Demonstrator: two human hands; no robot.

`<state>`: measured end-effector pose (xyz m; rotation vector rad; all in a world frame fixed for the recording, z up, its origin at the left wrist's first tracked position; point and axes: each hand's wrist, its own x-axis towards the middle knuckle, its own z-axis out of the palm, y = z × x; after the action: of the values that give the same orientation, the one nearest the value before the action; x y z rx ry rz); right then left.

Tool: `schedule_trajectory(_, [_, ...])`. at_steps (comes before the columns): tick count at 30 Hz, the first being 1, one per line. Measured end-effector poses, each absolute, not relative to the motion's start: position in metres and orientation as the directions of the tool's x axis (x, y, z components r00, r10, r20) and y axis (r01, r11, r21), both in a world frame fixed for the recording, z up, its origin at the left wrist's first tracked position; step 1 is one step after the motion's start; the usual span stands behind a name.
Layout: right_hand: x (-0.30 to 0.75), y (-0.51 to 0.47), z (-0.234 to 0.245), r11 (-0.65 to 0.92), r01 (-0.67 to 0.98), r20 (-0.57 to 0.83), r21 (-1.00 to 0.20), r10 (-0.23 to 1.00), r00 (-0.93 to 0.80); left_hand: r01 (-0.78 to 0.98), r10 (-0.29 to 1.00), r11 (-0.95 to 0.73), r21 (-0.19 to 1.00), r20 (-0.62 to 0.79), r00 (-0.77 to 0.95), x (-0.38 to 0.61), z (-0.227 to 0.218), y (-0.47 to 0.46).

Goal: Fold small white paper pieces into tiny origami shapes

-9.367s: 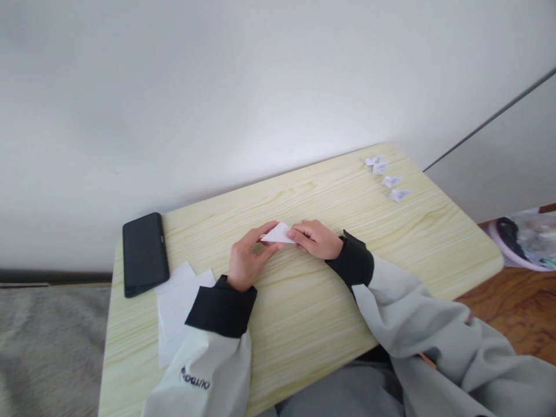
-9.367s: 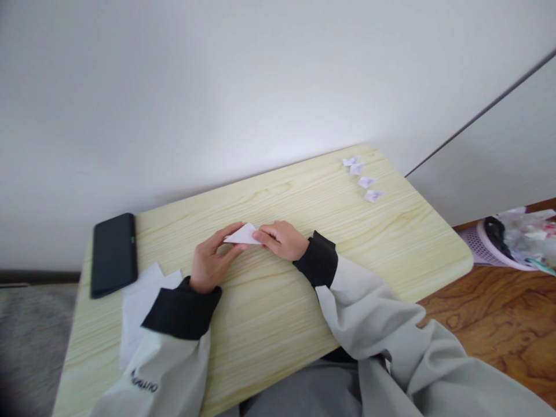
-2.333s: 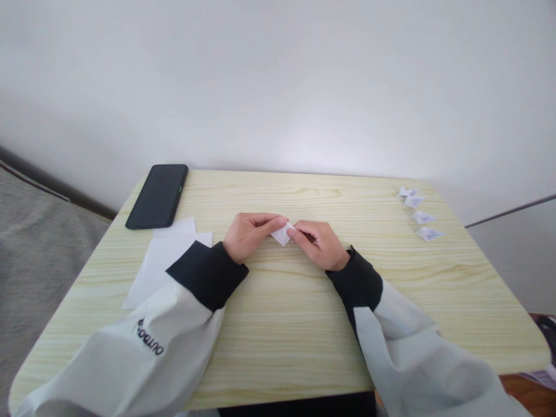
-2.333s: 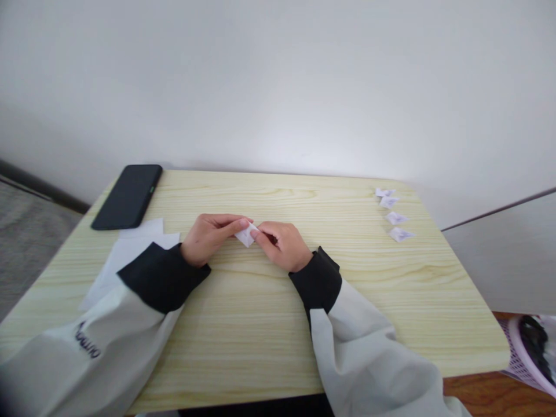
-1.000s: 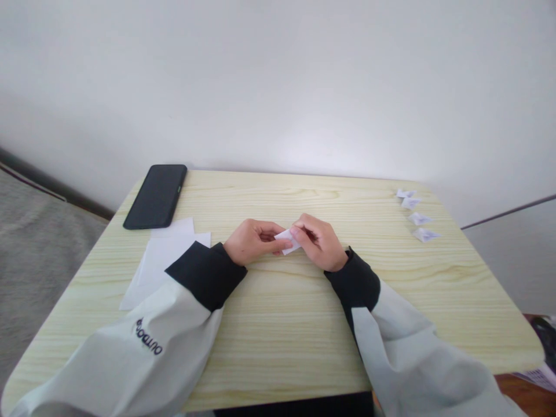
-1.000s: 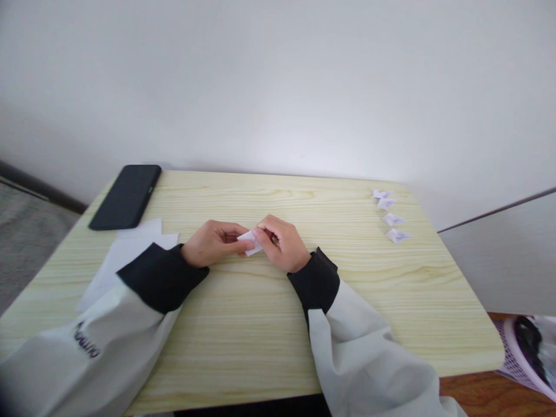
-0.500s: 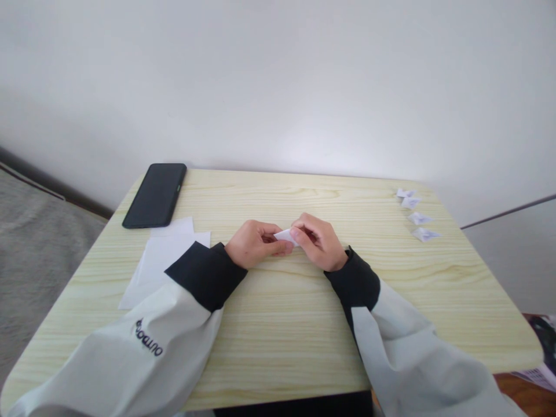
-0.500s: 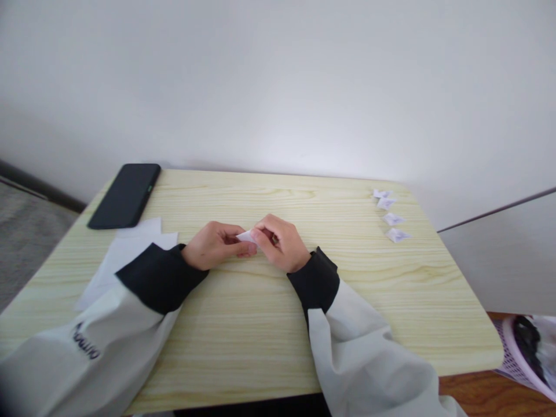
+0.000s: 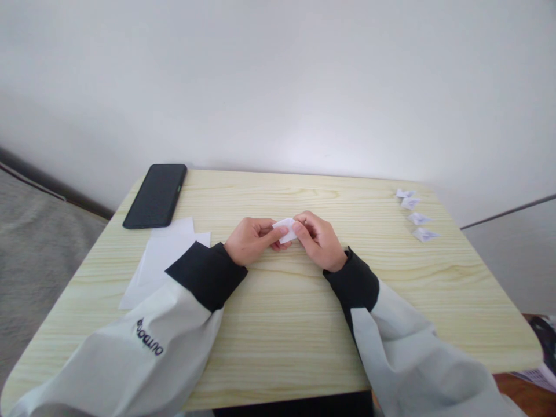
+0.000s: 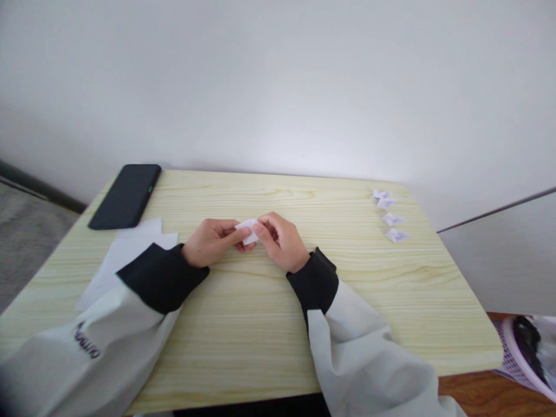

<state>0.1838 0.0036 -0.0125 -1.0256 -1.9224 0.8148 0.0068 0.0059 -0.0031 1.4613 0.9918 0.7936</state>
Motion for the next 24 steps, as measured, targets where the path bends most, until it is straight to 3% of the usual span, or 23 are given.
schedule_trajectory(10, [0.1845, 0.0036, -0.0100, 0.590, 0.398, 0.422, -0.702, 0.796, -0.435, 0.152, 0.905, -0.073, 0.986, 0.001, 0.426, 0.0039, -0.0065, 0.0073])
schedule_trajectory(24, [0.1833, 0.0025, -0.0103, 0.577, 0.461, 0.431, -0.674, 0.814, -0.390, 0.101, 0.935, -0.039, 0.994, 0.000, 0.355, 0.0059, -0.0055, 0.0065])
